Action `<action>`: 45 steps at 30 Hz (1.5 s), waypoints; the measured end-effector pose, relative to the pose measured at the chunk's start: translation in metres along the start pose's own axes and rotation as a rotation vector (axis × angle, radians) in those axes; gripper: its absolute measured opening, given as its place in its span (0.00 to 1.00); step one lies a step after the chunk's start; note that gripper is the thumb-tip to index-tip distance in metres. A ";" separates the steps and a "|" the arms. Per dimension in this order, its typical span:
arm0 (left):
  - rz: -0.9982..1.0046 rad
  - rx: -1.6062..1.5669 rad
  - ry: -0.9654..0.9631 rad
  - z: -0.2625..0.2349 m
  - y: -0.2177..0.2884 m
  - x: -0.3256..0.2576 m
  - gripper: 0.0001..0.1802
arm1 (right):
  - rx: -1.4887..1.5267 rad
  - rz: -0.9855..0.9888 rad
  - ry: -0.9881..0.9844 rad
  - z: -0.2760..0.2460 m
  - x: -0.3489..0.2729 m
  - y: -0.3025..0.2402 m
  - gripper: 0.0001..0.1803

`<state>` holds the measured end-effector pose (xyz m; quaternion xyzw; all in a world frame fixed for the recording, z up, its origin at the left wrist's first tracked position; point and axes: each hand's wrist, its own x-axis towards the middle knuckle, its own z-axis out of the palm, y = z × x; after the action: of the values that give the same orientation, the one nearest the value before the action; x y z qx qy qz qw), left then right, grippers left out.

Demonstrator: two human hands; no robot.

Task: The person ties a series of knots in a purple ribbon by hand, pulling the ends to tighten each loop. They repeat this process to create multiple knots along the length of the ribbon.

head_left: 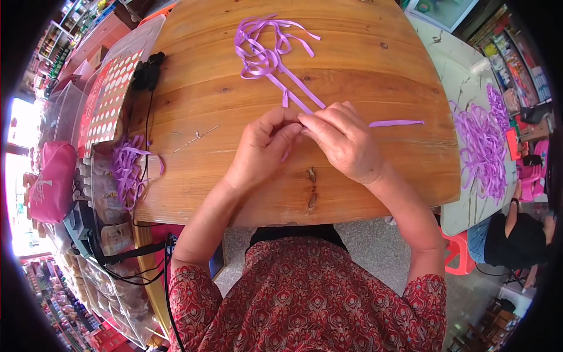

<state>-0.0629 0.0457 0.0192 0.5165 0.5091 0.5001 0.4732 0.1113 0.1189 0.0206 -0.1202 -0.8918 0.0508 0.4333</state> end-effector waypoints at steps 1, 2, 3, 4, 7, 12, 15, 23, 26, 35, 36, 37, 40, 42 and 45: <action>-0.097 -0.222 -0.066 -0.002 0.003 -0.002 0.05 | -0.006 -0.012 -0.009 -0.004 0.000 -0.003 0.17; -0.092 -0.224 -0.063 -0.001 0.007 -0.004 0.05 | -0.011 -0.025 -0.018 -0.007 0.000 -0.007 0.16; -0.066 -0.210 -0.058 0.002 0.011 -0.006 0.05 | -0.011 -0.031 -0.019 -0.011 0.001 -0.010 0.16; -0.042 -0.195 -0.053 0.004 0.014 -0.007 0.06 | -0.026 -0.060 -0.016 -0.015 0.003 -0.014 0.15; -0.072 -0.107 -0.136 0.000 0.015 -0.014 0.05 | -0.047 -0.091 -0.024 -0.027 0.005 -0.026 0.14; 0.078 0.326 -0.129 -0.021 0.026 -0.027 0.02 | -0.080 -0.076 -0.055 -0.062 -0.005 -0.030 0.12; 0.261 0.536 -0.037 -0.042 0.032 -0.036 0.02 | -0.203 0.075 -0.082 -0.099 -0.024 -0.024 0.11; 0.375 0.801 0.091 -0.074 0.039 -0.046 0.05 | -0.395 0.493 0.095 -0.192 -0.102 -0.001 0.10; 0.425 0.809 0.138 -0.094 0.037 -0.050 0.05 | -0.305 0.672 0.252 -0.219 -0.136 0.014 0.10; 0.462 0.974 0.155 -0.116 0.032 -0.062 0.06 | -0.105 0.916 0.583 -0.267 -0.196 0.037 0.09; 0.425 0.937 0.211 -0.123 0.029 -0.067 0.05 | -0.069 0.921 0.645 -0.273 -0.203 0.040 0.10; 0.387 0.899 0.267 -0.128 0.026 -0.070 0.05 | -0.071 0.922 0.650 -0.276 -0.208 0.042 0.10; 0.219 0.725 0.324 -0.137 0.017 -0.078 0.03 | 0.082 0.882 0.725 -0.276 -0.214 0.041 0.11; 0.160 0.625 0.322 -0.137 0.015 -0.078 0.03 | 0.193 0.843 0.888 -0.274 -0.209 0.041 0.11; 0.138 0.574 0.353 -0.140 0.010 -0.076 0.02 | 0.122 0.798 0.883 -0.275 -0.214 0.047 0.11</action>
<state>-0.2004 -0.0330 0.0335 0.5673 0.6671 0.4487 0.1781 0.4629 0.1053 0.0190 -0.4303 -0.5088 0.2061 0.7165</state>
